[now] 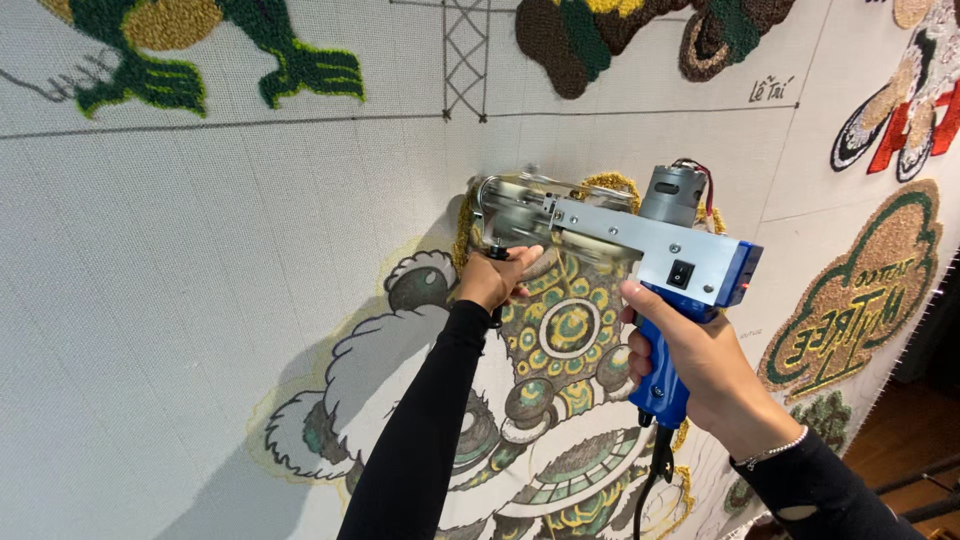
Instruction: The person uses a tufting gun to punch colored yarn into a large canvas frame, following the lines of a pre-drawn lion design. They move the tool along circular paths to fill in shapes and occasionally use their hand to pick out loose threads or check the surface.
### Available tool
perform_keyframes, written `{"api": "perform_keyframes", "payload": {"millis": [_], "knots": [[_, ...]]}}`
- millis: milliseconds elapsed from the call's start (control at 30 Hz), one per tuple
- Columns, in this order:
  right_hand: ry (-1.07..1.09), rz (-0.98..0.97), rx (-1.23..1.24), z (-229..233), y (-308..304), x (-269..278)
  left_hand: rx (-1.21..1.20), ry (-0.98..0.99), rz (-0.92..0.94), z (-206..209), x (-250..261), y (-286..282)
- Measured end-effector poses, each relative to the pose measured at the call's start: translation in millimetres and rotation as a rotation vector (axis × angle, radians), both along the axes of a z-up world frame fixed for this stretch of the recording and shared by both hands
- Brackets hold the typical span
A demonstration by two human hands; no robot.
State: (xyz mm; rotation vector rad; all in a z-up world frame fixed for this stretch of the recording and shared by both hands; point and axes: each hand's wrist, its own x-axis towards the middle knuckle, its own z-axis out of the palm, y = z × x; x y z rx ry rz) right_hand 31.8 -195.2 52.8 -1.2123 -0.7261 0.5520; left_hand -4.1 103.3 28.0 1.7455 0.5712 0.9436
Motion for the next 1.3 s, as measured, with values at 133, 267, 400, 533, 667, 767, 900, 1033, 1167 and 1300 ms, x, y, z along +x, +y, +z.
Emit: {"api": "perform_keyframes", "payload": {"millis": [133, 267, 400, 533, 667, 767, 900, 1033, 1167, 1300], "knots": [[-0.016, -0.014, 0.030, 0.0, -2.4, -0.7, 0.000, -0.035, -0.033, 1.1, 0.8, -0.7], [-0.040, 0.017, 0.000, -0.7, -9.8, 5.4, -0.043, -0.050, -0.140, 5.1, -3.3, -8.1], [-0.005, 0.006, -0.024, -4.6, -23.7, 18.2, -0.034, 0.066, -0.290, 6.3, -16.4, -17.8], [0.013, -0.012, 0.024, -9.9, -44.2, 30.6, 0.017, 0.002, -0.409, -1.6, -8.4, -31.9], [-0.020, -0.021, 0.041, -11.8, -70.6, 37.8, 0.036, -0.055, -0.375, -13.5, 11.2, -45.1], [0.008, -0.024, 0.041, -15.3, -83.8, 39.8, 0.036, -0.045, -0.334, -18.4, 16.7, -50.7], [0.027, 0.015, 0.055, -18.4, -89.2, 41.1, -0.014, -0.052, -0.268, -20.5, 16.3, -65.8], [0.012, -0.003, 0.036, -18.2, -86.3, 39.5, -0.107, -0.052, -0.265, -22.6, 6.5, -74.0], [-0.012, -0.016, 0.005, -15.0, -82.8, 35.0, -0.086, -0.065, -0.291, -27.3, 6.6, -71.4], [-0.053, -0.015, 0.011, -13.4, -81.6, 30.9, -0.111, -0.075, -0.272, -32.2, 8.3, -64.5]]}}
